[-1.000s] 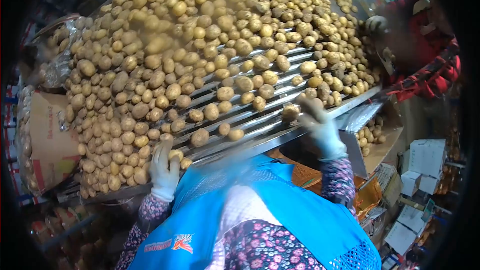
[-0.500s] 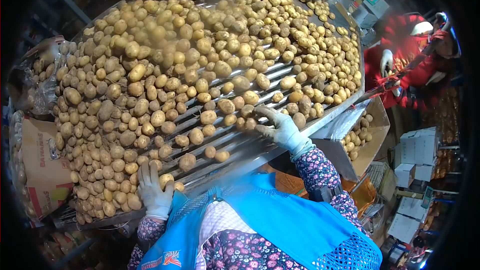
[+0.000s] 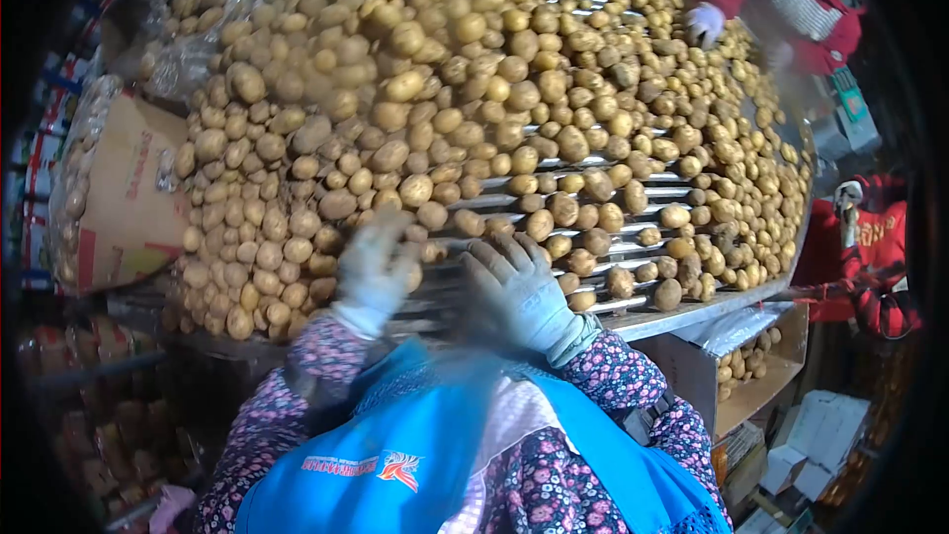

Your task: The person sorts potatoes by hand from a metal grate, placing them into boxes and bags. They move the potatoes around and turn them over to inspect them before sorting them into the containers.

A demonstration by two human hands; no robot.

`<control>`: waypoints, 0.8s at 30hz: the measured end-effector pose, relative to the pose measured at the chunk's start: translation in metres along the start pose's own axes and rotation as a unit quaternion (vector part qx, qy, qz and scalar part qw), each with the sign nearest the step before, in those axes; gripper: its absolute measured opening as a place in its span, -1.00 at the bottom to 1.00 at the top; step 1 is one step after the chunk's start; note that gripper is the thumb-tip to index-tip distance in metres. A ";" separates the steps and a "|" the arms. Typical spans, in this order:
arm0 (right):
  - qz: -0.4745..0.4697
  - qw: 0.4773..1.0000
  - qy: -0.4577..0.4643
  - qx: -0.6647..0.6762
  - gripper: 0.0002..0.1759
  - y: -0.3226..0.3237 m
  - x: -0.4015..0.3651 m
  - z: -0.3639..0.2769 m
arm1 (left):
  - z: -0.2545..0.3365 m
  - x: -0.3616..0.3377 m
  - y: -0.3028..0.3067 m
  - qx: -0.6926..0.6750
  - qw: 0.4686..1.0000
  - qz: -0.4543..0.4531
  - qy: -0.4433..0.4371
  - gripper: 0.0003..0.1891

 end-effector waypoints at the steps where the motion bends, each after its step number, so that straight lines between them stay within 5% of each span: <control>1: -0.026 0.999 0.023 0.002 -0.31 -0.012 -0.005 -0.006 | -0.022 -0.010 0.021 0.037 0.999 0.010 0.027 -0.63; 4: -0.096 0.986 0.134 -0.041 -0.33 -0.049 -0.009 -0.014 | -0.060 -0.051 0.049 0.180 0.951 -0.170 0.187 -0.32; 8: -0.105 0.972 0.208 -0.044 -0.48 -0.057 0.006 -0.012 | -0.038 -0.072 0.009 0.067 0.928 -0.309 0.196 0.03; 10: -0.139 0.987 0.080 -0.001 -0.50 -0.055 0.011 0.008 | -0.025 -0.063 -0.025 0.110 0.896 -0.354 0.244 0.15; 12: -0.141 0.980 0.111 -0.080 -0.45 -0.045 0.007 0.026 | 0.000 -0.042 -0.051 0.114 0.967 -0.220 0.060 0.05; 13: -0.132 0.983 0.084 -0.100 -0.44 -0.028 0.008 0.034 | -0.026 -0.050 -0.106 -0.025 0.984 -0.175 0.032 -0.09; 14: -0.124 0.984 0.054 -0.118 -0.42 -0.010 0.006 0.045 | -0.026 -0.053 -0.144 0.002 0.981 -0.193 -0.016 -0.23; 15: -0.114 0.983 0.039 -0.135 -0.42 -0.002 0.002 0.064 | 0.005 -0.027 -0.125 -0.027 0.960 -0.265 0.084 -0.32; 18: -0.138 0.970 -0.017 -0.200 -0.43 0.032 -0.004 0.093 | 0.069 0.019 -0.147 -0.095 0.933 -0.340 0.076 0.08; 19: -0.132 0.971 -0.023 -0.197 -0.42 0.042 -0.012 0.107 | 0.078 0.026 -0.174 -0.136 0.944 -0.297 0.039 0.11; 20: -0.127 0.972 -0.027 -0.195 -0.41 0.053 -0.021 0.125 | 0.089 0.031 -0.219 -0.137 0.965 -0.172 -0.141 0.14; 21: -0.109 0.970 -0.025 -0.218 -0.42 0.063 -0.032 0.142 | 0.100 0.041 -0.236 -0.199 0.948 -0.232 -0.084 0.18; 22: -0.088 0.967 -0.021 -0.238 -0.43 0.071 -0.043 0.159 | 0.117 0.043 -0.237 -0.180 0.959 -0.124 -0.178 0.17; 23: -0.093 0.964 -0.047 -0.246 -0.41 0.083 -0.054 0.182 | 0.137 0.050 -0.197 -0.200 0.939 -0.244 -0.140 0.11; 24: -0.100 0.959 -0.074 -0.255 -0.40 0.095 -0.062 0.199 | 0.143 0.045 -0.190 -0.160 0.942 -0.239 -0.173 0.06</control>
Point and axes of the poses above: each hand's wrist, its own x-axis towards the middle knuckle, its own y-axis out of the back of the hand, z = x × y, the point moved 6 cm from there along x, towards the middle knuckle, and after that the axes turned 7 degrees about x, right-handed, at the moved point
